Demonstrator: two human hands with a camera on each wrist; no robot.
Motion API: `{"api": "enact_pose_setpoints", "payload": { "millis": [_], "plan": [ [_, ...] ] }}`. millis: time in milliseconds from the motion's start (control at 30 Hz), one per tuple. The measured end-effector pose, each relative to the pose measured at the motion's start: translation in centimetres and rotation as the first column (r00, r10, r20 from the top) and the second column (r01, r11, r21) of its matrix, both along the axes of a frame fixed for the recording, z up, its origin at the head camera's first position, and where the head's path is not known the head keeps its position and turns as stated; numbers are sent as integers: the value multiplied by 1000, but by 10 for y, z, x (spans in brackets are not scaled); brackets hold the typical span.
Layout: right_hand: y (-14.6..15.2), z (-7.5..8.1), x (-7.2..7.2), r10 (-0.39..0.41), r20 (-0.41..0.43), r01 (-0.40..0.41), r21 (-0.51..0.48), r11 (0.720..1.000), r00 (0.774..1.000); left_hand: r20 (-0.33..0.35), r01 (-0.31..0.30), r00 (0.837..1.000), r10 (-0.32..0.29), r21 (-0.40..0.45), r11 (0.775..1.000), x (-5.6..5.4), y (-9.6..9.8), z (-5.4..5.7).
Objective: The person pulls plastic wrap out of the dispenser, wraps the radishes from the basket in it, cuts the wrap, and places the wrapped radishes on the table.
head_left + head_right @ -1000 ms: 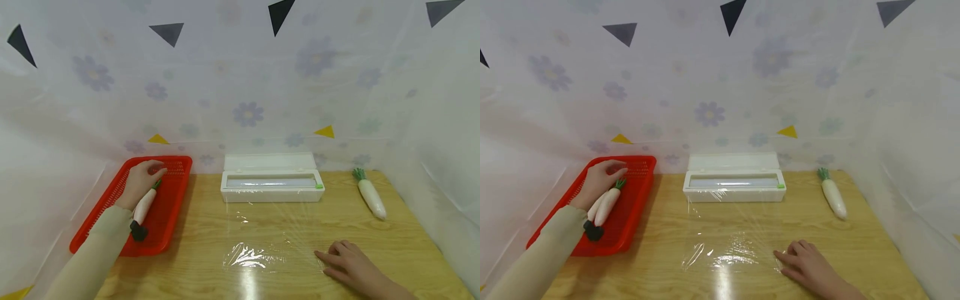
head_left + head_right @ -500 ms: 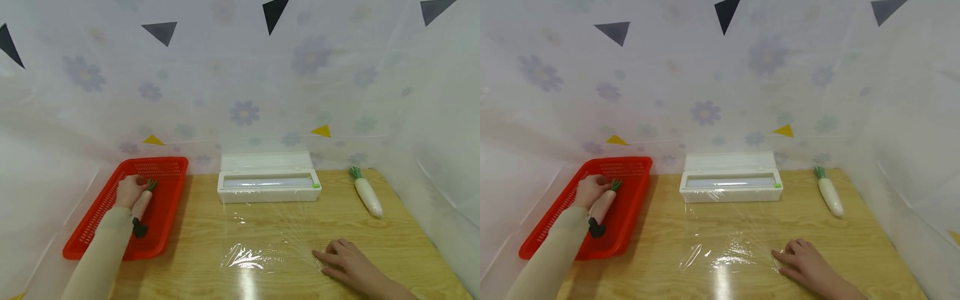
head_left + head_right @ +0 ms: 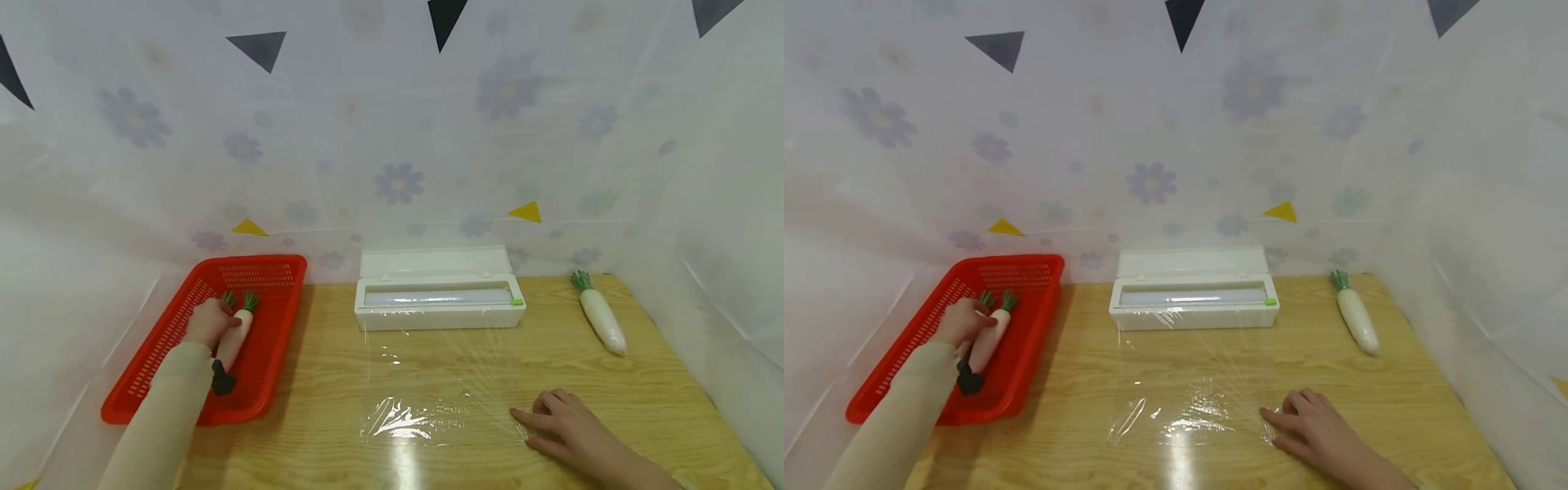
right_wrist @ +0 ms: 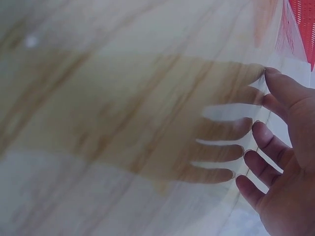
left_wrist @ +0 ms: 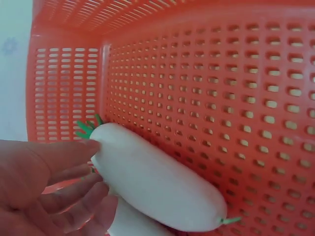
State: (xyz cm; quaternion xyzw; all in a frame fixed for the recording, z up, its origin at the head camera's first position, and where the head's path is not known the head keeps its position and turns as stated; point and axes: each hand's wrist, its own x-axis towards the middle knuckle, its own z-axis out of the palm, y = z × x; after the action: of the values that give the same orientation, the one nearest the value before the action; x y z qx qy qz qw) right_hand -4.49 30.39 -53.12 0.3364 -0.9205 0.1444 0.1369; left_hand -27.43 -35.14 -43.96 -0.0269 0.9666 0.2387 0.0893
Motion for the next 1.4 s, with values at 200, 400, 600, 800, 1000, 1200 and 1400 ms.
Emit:
{"api": "enact_pose_setpoints", "payload": {
  "millis": [200,400,600,800,1000,1200,1400],
  "plan": [
    [0,0,-1,5,-7,-5,1,1000,1000,31,-10,999,9,30,999,0,-1,-3],
    [-1,2,0,3,6,-3,-4,1000,1000,68,-4,998,-1,78,997,4,-2,-5],
    [-1,4,0,5,11,-5,-9,1000,1000,134,28,990,-41,98,995,8,3,1],
    [0,3,-1,12,1,-12,-5,1000,1000,135,20,990,-33,98,995,10,3,-1],
    [0,2,-1,13,0,-13,-4,1000,1000,102,-14,995,-1,141,990,11,4,1],
    [0,1,-1,5,0,-5,-1,1000,1000,53,4,999,-11,138,990,11,6,16],
    [1,1,-1,-6,4,6,-12,1000,1000,39,29,999,-35,159,987,17,17,37]
  ]
}}
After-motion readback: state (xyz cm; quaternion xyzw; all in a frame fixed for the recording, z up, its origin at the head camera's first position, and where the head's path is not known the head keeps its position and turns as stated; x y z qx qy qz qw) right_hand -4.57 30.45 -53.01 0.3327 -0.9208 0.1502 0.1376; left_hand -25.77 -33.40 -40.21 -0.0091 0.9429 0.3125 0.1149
